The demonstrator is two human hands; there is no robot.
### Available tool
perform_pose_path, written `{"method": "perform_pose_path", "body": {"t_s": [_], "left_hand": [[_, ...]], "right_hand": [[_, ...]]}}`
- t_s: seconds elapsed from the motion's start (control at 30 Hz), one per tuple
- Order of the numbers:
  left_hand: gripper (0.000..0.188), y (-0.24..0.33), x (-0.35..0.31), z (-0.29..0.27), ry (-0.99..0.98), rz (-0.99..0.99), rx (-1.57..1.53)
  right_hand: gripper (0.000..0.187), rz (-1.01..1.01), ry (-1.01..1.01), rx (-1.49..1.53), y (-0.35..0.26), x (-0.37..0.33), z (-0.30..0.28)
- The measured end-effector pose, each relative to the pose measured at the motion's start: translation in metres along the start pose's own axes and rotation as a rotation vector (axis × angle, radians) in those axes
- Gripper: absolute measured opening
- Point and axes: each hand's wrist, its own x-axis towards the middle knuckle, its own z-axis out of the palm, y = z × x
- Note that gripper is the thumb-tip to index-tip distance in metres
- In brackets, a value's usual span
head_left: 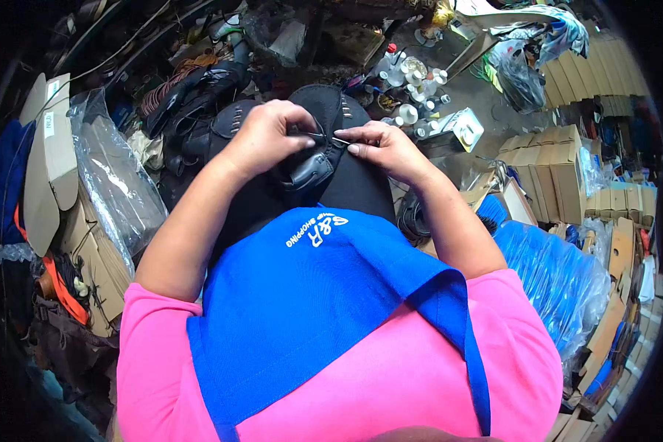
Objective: The person is hand-stitching the edge of a black shoe upper in a workshop setting.
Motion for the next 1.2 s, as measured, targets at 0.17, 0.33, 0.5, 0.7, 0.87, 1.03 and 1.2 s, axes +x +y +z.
{"method": "perform_pose_path", "body": {"t_s": [0.17, 0.33, 0.5, 0.7, 0.87, 1.03, 1.2], "left_hand": [[0.020, -0.004, 0.012, 0.016, 0.036, 0.051, 0.047], [0.018, -0.011, 0.016, 0.018, -0.017, -0.010, 0.061], [0.016, -0.011, 0.014, 0.019, -0.134, -0.250, -0.154], [0.018, -0.002, 0.018, 0.023, -0.152, -0.271, -0.188], [0.015, 0.015, 0.016, 0.017, -0.070, 0.123, 0.442], [0.011, 0.022, 0.019, 0.002, -0.156, 0.180, 0.477], [0.007, 0.017, 0.005, -0.006, -0.193, 0.152, 0.535]], "right_hand": [[0.032, 0.135, 0.021, 0.143, -0.002, -0.001, -0.010], [0.030, 0.129, 0.040, 0.222, -0.002, -0.001, 0.001], [0.030, 0.138, 0.049, 0.247, -0.002, 0.001, 0.008], [0.022, 0.183, 0.062, 0.328, -0.011, 0.007, 0.007], [0.015, 0.124, 0.052, 0.033, -0.018, 0.018, 0.002], [0.015, -0.060, 0.085, -0.138, -0.014, 0.017, -0.001], [0.018, 0.202, 0.019, 0.391, 0.006, 0.000, -0.012]]}}
